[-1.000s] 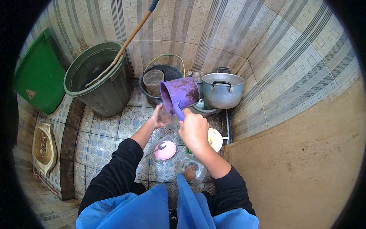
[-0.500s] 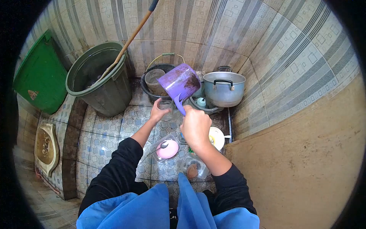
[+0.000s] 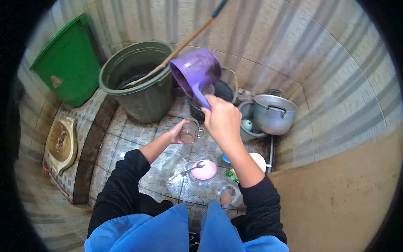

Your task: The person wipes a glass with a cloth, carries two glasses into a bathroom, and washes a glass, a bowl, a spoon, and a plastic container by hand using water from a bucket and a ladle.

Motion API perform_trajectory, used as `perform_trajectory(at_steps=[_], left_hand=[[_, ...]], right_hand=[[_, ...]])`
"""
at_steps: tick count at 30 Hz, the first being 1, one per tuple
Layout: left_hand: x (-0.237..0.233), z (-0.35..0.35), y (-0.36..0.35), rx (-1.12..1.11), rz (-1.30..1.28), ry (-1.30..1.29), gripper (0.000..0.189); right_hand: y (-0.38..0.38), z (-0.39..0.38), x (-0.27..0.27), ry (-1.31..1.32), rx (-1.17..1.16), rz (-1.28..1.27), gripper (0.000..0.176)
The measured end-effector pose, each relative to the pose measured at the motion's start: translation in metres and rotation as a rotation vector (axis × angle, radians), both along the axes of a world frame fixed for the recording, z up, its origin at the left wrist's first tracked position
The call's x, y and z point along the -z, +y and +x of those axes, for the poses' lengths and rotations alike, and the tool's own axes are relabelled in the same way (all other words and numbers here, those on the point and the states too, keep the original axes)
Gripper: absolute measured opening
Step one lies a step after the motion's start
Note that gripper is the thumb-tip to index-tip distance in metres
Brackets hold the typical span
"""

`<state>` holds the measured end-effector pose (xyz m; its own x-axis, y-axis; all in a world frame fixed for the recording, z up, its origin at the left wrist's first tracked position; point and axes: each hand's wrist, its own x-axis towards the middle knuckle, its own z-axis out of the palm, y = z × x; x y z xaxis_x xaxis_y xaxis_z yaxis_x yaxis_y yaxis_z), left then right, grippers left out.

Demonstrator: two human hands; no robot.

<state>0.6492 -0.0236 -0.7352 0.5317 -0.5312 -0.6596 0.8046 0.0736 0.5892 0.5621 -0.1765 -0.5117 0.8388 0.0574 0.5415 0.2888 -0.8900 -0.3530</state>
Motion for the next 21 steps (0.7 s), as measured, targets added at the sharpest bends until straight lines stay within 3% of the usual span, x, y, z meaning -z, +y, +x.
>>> perform_trajectory(at_steps=[2,6,8,10,11,13,16,20,21], left_hand=[[-0.005,-0.013,0.046,-0.034,0.048,-0.086,0.057],[0.034,-0.056,0.172,-0.625,0.155,-0.442,0.065],[0.013,-0.100,0.210,-0.895,0.562,-0.614,0.068],[0.087,-0.127,0.270,-1.081,0.980,-0.747,0.072],[0.099,-0.136,0.287,-1.106,1.003,-0.725,0.072],[0.115,-0.172,0.313,-1.307,1.481,-0.628,0.074],[0.105,-0.202,0.332,-1.352,1.533,-0.408,0.076],[0.114,-0.218,0.337,-1.378,1.636,-0.268,0.075],[0.117,-0.221,0.337,-1.370,1.640,-0.265,0.075]], right_hand=[[0.034,0.033,-0.002,-0.104,-0.104,-0.057,0.023],[0.109,0.113,0.014,-0.123,-0.188,-0.280,0.020],[0.140,0.146,0.026,-0.128,-0.221,-0.321,0.017],[0.165,0.169,0.041,-0.075,-0.207,-0.437,0.014],[0.177,0.171,0.043,-0.027,-0.180,-0.490,0.011],[0.194,0.174,0.049,0.048,-0.165,-0.546,0.016],[0.210,0.179,0.057,0.168,-0.165,-0.576,0.017],[0.203,0.183,0.042,0.352,-0.145,-0.193,0.028],[0.197,0.191,0.046,0.434,-0.132,0.041,0.027]])
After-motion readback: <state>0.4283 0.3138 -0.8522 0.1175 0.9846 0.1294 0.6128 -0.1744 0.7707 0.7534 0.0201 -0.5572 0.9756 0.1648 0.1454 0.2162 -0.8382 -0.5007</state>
